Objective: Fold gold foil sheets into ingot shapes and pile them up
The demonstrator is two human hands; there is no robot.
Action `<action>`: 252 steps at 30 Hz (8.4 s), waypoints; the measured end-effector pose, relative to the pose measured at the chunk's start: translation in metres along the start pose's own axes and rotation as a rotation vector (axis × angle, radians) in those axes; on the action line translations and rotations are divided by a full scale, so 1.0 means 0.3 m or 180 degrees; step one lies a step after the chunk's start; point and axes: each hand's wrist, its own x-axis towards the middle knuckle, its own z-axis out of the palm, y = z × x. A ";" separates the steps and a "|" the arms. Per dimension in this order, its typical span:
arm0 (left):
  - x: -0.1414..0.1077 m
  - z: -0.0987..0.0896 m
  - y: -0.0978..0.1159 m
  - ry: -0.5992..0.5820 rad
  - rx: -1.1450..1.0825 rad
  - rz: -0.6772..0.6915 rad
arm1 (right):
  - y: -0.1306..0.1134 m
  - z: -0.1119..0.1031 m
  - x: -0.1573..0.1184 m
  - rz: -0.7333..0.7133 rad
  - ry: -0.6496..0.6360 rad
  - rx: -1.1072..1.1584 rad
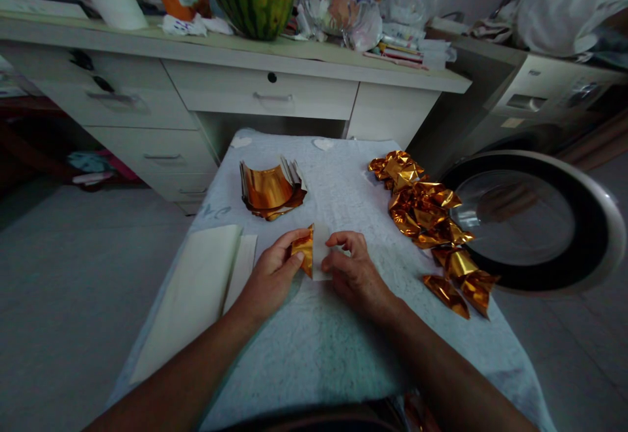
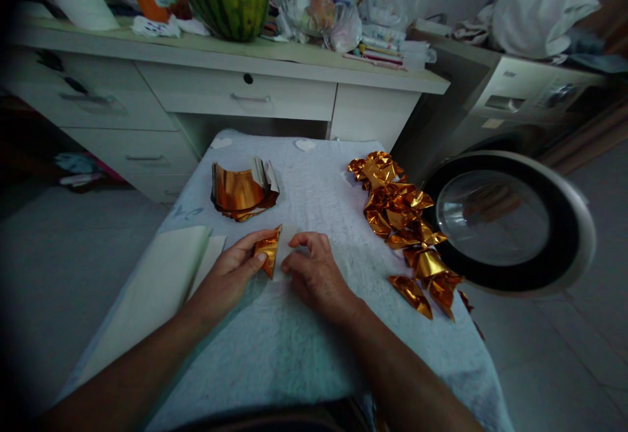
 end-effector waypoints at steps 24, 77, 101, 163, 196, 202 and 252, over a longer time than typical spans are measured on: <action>0.010 -0.050 -0.034 -0.0512 0.2800 0.0870 | -0.018 0.021 0.021 0.0648 -0.0889 -0.0176; -0.006 -0.072 -0.007 -0.1055 0.2852 0.0835 | -0.048 0.050 0.049 0.1067 -0.0851 -0.0464; -0.006 -0.057 0.006 -0.0969 0.2739 0.0806 | -0.058 0.051 0.048 0.1120 -0.0820 -0.0538; -0.026 -0.028 -0.054 -0.0055 0.3492 0.0998 | 0.012 0.036 0.089 0.1136 -0.0377 -0.0437; -0.021 -0.030 0.022 -0.0148 0.0910 0.0297 | 0.033 -0.013 0.065 0.2106 0.0346 0.1999; -0.019 -0.043 0.013 0.0015 0.0944 0.0452 | 0.018 -0.021 0.067 0.2168 0.0341 0.2173; 0.003 -0.013 -0.048 -0.0242 0.3476 0.1437 | 0.025 0.015 0.052 0.0987 -0.0531 -0.0469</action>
